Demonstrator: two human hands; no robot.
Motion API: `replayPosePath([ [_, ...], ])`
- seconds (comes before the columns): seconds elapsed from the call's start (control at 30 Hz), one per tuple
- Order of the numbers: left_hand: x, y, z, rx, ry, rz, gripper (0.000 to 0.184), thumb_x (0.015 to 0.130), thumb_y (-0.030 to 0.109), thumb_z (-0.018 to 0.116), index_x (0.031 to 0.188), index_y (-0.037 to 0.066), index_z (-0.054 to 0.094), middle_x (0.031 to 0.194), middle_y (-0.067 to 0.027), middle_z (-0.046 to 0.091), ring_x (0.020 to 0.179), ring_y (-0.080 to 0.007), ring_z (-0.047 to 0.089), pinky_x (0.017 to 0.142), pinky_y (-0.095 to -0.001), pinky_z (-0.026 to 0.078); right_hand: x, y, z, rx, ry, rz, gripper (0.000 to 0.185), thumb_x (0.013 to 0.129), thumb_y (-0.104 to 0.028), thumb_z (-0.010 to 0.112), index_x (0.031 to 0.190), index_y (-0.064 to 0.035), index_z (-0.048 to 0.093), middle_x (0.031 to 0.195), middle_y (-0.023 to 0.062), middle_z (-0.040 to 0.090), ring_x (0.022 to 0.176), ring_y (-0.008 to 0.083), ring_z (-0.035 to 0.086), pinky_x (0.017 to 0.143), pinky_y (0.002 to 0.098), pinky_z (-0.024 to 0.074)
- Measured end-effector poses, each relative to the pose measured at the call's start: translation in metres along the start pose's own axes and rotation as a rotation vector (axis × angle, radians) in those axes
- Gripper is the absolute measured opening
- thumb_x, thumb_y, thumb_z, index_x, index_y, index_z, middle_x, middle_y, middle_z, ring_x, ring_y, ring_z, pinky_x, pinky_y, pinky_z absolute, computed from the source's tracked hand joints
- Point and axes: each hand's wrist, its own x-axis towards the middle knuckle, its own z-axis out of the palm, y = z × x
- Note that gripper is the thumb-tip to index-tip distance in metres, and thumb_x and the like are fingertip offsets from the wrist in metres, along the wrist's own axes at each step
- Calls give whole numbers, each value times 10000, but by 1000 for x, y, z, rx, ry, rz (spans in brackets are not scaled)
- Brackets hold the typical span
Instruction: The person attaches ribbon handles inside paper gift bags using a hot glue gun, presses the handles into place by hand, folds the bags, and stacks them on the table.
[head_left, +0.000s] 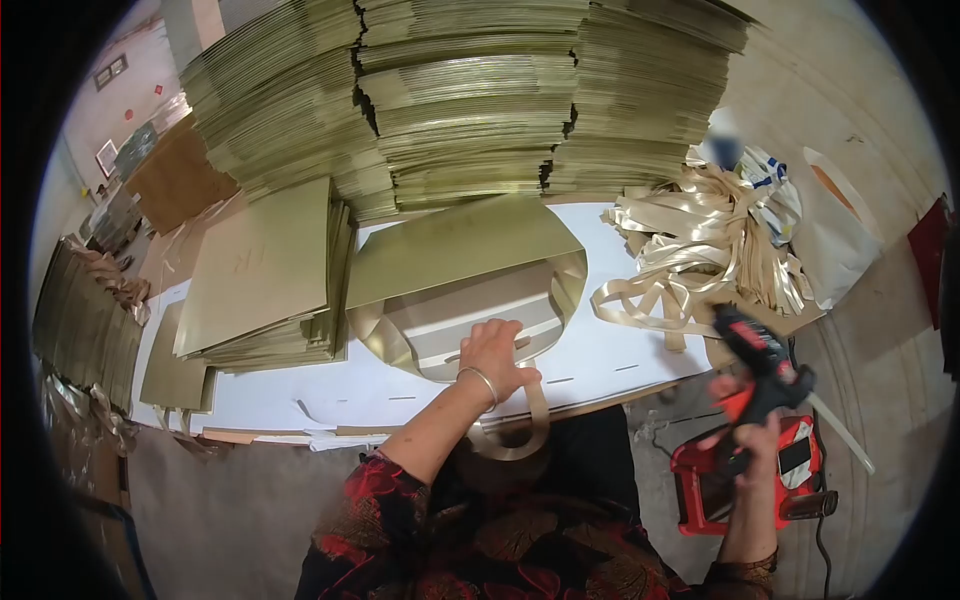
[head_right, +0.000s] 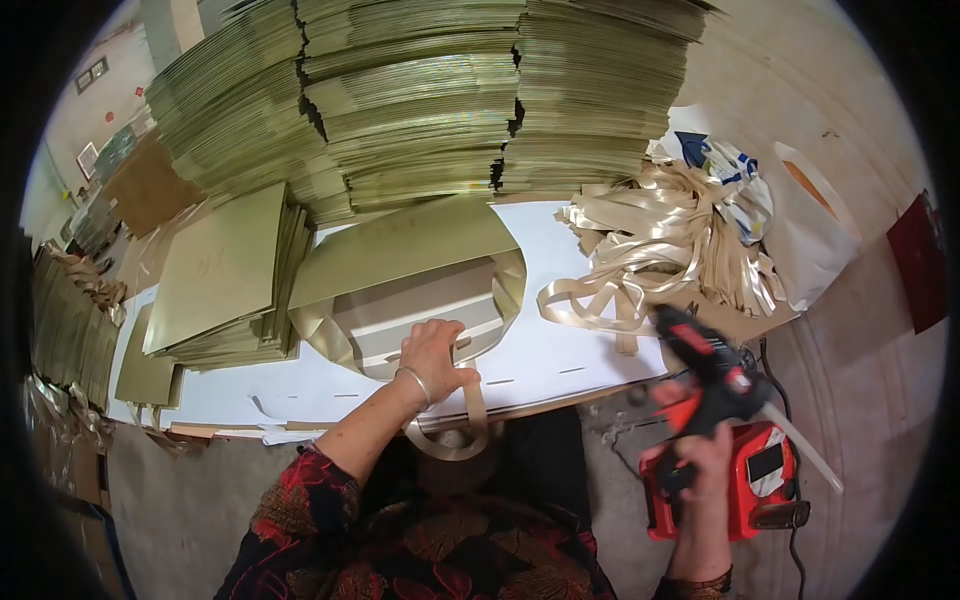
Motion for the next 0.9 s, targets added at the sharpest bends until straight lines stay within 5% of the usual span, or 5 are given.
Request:
replayPosePath([
  [0.17,8,-20,17,-147,109,1,345,762,246,669,1076,124,594,1072,-90,594,1041,-311,499,924,-427,391,4,25,70,-54,-260,350,533,707,69,545,1235,106,483,1168,224,594,1047,265,620,716,409,616],
  [0.23,9,-22,20,-208,137,-18,241,796,221,636,1018,128,614,1019,-84,614,1010,-314,515,908,-430,401,9,41,80,-105,-283,443,455,731,59,576,1184,83,536,1110,183,630,952,236,655,675,359,611],
  [0.3,10,-18,24,-234,215,-51,102,842,186,584,913,131,631,961,-73,628,978,-321,528,879,-436,412,15,52,90,-139,-302,523,491,702,92,553,1187,106,482,1078,192,611,1045,292,629,636,392,624],
  [0.47,13,-18,26,-199,204,-94,85,873,207,551,880,176,630,964,-31,624,1007,-303,523,863,-446,404,32,76,110,-269,-323,495,347,724,28,603,1065,49,543,948,142,647,723,193,630,508,304,541],
  [0.9,1,-11,23,-56,214,53,108,823,85,602,826,137,697,982,-47,629,1011,-300,530,864,-427,426,26,86,100,-311,-274,500,313,762,56,605,1061,21,520,920,112,612,822,204,654,534,318,545],
])
